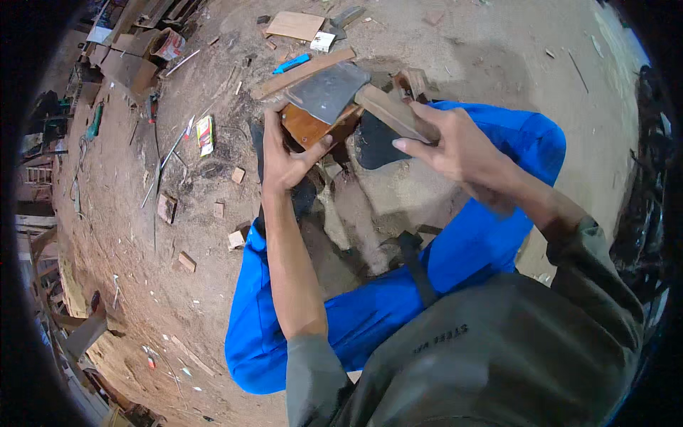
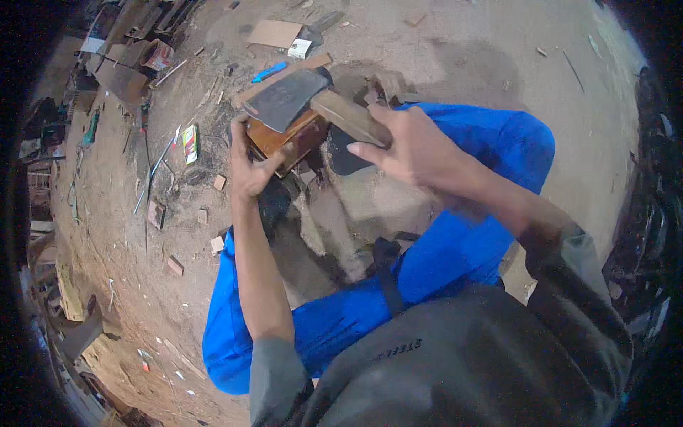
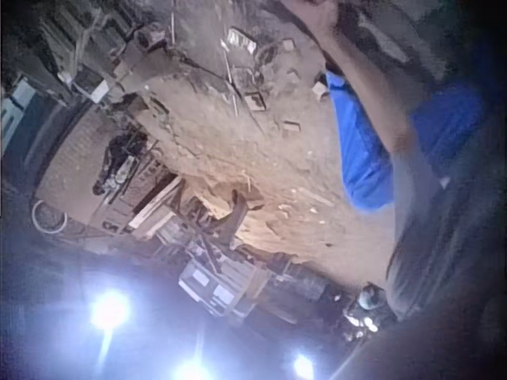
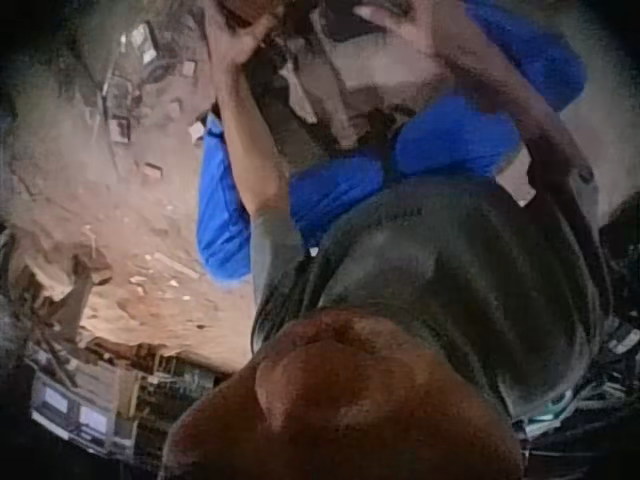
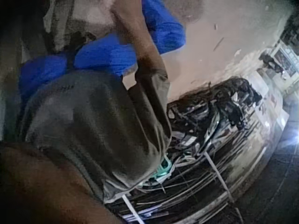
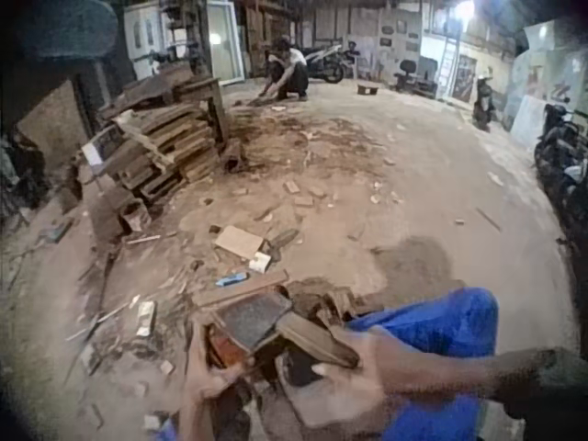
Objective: The person assembles and refines a small wooden box by using an axe to trim edges and hammer pieces together while sitting on the floor.
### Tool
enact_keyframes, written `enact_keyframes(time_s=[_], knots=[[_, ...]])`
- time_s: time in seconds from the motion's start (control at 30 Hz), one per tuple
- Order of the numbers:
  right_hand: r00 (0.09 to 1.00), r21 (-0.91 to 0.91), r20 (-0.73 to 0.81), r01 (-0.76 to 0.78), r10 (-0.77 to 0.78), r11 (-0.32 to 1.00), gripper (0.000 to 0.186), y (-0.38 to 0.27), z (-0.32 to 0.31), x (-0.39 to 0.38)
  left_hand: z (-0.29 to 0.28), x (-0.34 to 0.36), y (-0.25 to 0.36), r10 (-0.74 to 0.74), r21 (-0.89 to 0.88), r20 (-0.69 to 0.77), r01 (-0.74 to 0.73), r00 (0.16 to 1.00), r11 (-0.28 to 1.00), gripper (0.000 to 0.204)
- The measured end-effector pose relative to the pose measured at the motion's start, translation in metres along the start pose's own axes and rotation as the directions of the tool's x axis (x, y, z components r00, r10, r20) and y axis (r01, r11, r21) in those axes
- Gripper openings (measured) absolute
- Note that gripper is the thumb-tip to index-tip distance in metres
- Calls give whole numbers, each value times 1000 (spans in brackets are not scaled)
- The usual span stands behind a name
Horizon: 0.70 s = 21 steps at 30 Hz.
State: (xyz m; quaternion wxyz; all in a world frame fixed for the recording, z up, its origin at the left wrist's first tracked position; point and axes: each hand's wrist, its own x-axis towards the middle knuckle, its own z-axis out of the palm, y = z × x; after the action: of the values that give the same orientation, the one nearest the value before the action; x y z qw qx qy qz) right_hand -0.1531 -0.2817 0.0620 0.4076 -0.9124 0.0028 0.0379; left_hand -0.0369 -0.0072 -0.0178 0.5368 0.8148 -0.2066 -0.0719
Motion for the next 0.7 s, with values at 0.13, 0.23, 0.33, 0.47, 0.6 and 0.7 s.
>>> enact_keyframes(time_s=[0.13,0.23,0.33,0.47,0.6,0.7], knots=[[982,24,42,184,-185,983,42,-2,1,-13,-11,-6,-14,79,-133,20,-75,997,988,82],[994,-53,-3,110,-110,992,49,10,7,-11,-4,-7,8,-20,-115,27,23,999,993,85],[999,-125,29,20,-16,992,60,-12,19,-9,-7,-2,-19,10,-173,19,-6,1000,985,87],[991,-42,76,110,-107,993,59,-4,15,-16,-4,-11,-23,16,-123,-45,-22,999,992,85],[997,38,73,-37,34,999,48,-8,4,-10,-1,-5,3,-23,-107,40,27,999,994,86],[995,-32,94,-35,38,999,46,-24,12,-8,-8,-12,-21,76,-210,22,-70,997,975,82]])
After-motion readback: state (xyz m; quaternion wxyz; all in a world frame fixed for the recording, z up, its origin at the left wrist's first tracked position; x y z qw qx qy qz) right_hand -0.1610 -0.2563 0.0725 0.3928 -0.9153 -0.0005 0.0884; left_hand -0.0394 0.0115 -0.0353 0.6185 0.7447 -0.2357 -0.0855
